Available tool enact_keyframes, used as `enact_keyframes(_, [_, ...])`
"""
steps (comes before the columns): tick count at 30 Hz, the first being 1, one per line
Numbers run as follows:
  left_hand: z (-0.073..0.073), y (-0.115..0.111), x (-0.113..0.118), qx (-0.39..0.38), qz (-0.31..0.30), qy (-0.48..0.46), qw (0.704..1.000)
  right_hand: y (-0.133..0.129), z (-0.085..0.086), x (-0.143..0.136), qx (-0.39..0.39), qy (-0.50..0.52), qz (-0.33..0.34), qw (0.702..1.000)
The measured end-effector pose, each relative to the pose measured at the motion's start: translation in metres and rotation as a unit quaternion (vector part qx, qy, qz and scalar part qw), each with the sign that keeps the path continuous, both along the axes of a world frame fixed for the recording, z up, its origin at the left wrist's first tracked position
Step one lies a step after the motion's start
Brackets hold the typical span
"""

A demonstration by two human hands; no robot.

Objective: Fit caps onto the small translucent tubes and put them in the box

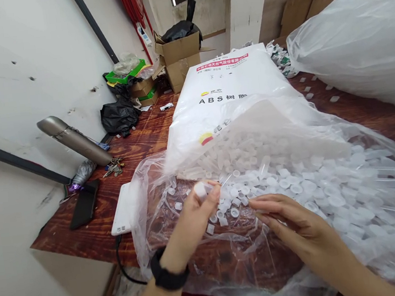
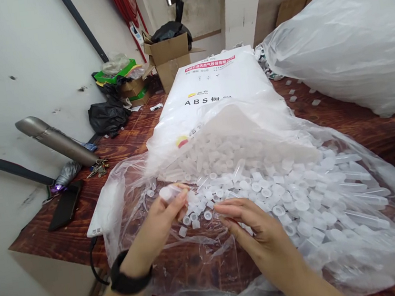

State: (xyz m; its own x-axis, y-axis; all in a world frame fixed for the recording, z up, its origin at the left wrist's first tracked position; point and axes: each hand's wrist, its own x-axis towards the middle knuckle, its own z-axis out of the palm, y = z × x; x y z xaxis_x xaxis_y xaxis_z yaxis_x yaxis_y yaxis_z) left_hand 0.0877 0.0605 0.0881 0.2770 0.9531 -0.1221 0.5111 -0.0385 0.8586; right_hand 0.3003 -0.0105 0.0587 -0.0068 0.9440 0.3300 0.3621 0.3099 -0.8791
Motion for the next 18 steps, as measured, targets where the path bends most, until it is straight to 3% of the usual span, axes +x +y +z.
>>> enact_keyframes(3, [-0.009, -0.035, 0.013, -0.083, 0.060, -0.196, 0.975, -0.003, 0.000, -0.013, -0.012, 0.150, -0.059, 0.987])
enact_keyframes(5, [-0.012, -0.053, 0.023, -0.148, 0.107, -0.346, 0.920, -0.006, 0.003, -0.024, -0.019, 0.242, -0.063, 0.968])
enact_keyframes(7, [-0.012, -0.065, 0.030, -0.182, 0.120, -0.427, 0.877, -0.008, 0.006, -0.032, -0.010, 0.284, -0.044, 0.958])
enact_keyframes(10, [-0.010, -0.073, 0.033, -0.189, 0.103, -0.465, 0.859, -0.012, 0.009, -0.035, 0.016, 0.242, -0.008, 0.970])
enact_keyframes(14, [-0.013, -0.078, 0.030, -0.184, 0.097, -0.457, 0.865, -0.016, 0.011, -0.021, 0.068, 0.090, 0.021, 0.993])
enact_keyframes(18, [-0.019, -0.086, 0.027, -0.171, 0.083, -0.444, 0.876, -0.018, 0.015, -0.008, 0.113, 0.013, 0.022, 0.993])
